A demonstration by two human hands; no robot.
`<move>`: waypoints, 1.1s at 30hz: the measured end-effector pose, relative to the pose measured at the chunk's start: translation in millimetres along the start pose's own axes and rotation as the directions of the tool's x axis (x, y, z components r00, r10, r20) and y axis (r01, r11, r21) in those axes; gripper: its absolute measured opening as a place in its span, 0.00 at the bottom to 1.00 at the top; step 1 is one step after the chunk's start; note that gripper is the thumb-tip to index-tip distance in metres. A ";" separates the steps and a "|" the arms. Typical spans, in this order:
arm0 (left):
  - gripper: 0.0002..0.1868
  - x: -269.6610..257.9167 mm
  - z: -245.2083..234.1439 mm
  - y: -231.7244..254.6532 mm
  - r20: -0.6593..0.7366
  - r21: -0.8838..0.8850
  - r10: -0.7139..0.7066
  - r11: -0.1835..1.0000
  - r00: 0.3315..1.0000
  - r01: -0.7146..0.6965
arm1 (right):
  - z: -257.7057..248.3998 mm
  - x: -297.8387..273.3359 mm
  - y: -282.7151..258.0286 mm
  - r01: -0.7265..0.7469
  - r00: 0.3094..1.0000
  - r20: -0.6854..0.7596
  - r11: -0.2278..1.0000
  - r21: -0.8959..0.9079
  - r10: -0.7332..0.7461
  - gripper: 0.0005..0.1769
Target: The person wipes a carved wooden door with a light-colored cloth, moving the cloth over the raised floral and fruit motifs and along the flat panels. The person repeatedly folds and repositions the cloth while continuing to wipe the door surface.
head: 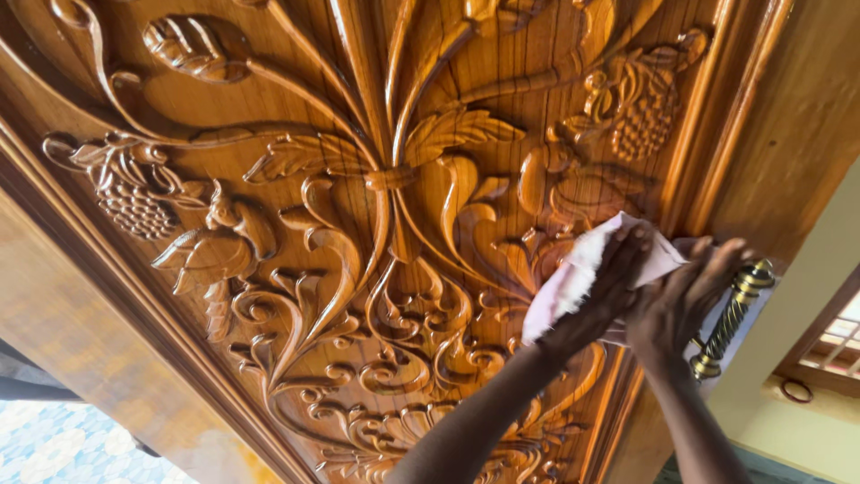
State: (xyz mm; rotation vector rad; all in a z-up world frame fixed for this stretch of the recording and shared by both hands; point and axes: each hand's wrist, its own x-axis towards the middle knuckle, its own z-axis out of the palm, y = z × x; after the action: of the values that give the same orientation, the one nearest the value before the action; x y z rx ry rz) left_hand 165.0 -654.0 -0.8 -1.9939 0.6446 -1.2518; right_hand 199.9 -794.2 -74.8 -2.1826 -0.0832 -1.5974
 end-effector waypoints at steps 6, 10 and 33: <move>0.37 -66.0 9.2 -37.1 -0.086 -0.462 -0.232 0.871 0.969 0.168 | 2.9 -21.6 -54.3 -0.045 0.996 0.084 0.995 0.089 0.037 0.39; 0.34 -101.0 10.3 -67.9 -0.153 -0.293 -0.329 0.916 0.932 0.275 | 5.4 -20.6 -109.2 0.072 0.997 0.019 0.982 0.177 -0.077 0.32; 0.37 -226.5 2.1 -209.7 -0.035 -0.260 -0.476 0.853 0.879 0.452 | -16.3 -2.4 -291.4 0.342 0.917 0.209 0.939 0.022 -0.339 0.38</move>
State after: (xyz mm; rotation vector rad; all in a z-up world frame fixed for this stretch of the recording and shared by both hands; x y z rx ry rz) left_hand 83.8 -357.8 30.2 -2.4020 0.3815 -1.6285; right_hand 98.2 -536.2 16.1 -2.4453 -0.5459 -1.5318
